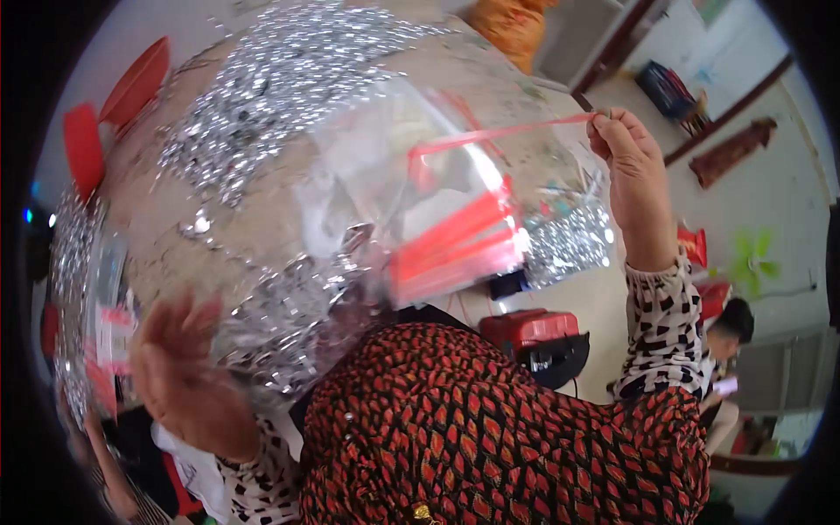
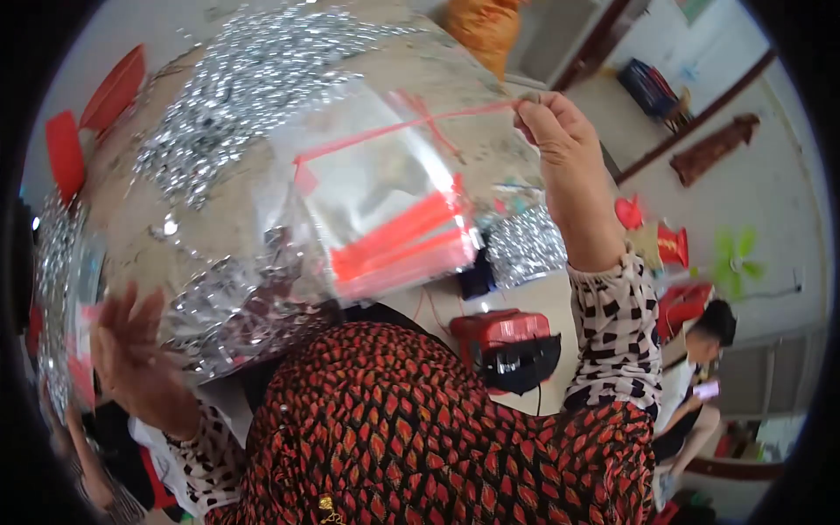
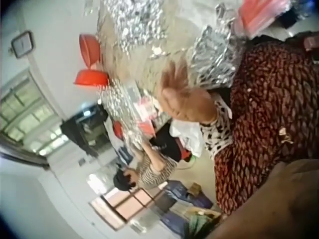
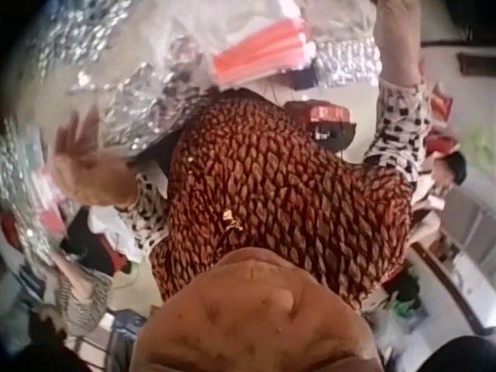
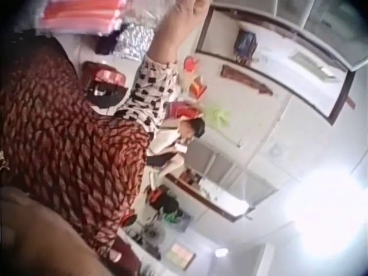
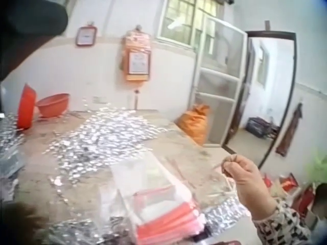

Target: Packaging silver tinsel decorations into plastic bags.

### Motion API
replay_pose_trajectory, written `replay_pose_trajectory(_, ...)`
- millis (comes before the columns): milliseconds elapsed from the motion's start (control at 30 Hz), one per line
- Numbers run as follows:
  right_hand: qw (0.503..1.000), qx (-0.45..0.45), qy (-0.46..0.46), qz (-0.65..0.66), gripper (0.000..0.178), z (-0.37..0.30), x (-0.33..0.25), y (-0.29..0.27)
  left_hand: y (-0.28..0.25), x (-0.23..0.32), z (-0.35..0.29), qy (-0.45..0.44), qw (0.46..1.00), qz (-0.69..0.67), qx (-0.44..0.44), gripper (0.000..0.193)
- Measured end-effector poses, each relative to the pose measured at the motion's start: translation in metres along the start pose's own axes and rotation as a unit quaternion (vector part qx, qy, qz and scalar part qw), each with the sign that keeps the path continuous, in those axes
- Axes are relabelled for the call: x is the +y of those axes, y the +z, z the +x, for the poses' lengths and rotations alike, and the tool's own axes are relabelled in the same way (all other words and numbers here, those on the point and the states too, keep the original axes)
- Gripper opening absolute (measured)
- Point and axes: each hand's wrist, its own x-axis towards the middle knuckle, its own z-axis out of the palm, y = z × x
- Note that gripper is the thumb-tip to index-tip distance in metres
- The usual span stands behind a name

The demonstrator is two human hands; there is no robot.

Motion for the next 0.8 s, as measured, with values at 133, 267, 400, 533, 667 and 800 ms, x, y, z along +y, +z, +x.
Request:
replay_pose_trajectory(133, 0.991, 0.095, 0.061, -0.066, 0.013, -0.004, 0.064, -0.085, 0.020, 0.008, 0.000, 0.001, 0.994, 0.061, 0.092, 0.046)
replay_pose_trajectory(267, 0.949, 0.154, 0.059, -0.269, 0.021, 0.008, 0.138, -0.159, 0.051, 0.009, 0.001, -0.032, 0.986, 0.088, 0.136, 0.047)
replay_pose_trajectory(400, 0.836, 0.179, 0.073, -0.513, 0.032, 0.022, 0.197, -0.202, 0.057, 0.007, 0.000, -0.042, 0.989, 0.092, 0.106, 0.044)
replay_pose_trajectory(533, 0.826, 0.174, 0.117, -0.523, 0.035, 0.026, 0.226, -0.207, 0.065, 0.012, -0.001, -0.026, 0.989, 0.104, 0.102, 0.044)
replay_pose_trajectory(667, 0.839, 0.212, 0.113, -0.489, 0.032, 0.010, 0.246, -0.205, 0.066, 0.014, -0.002, -0.024, 0.989, 0.105, 0.102, 0.044)
replay_pose_trajectory(800, 0.813, 0.119, 0.032, -0.569, 0.017, -0.044, 0.305, -0.221, 0.065, 0.014, 0.002, -0.005, 0.992, 0.093, 0.086, 0.042)
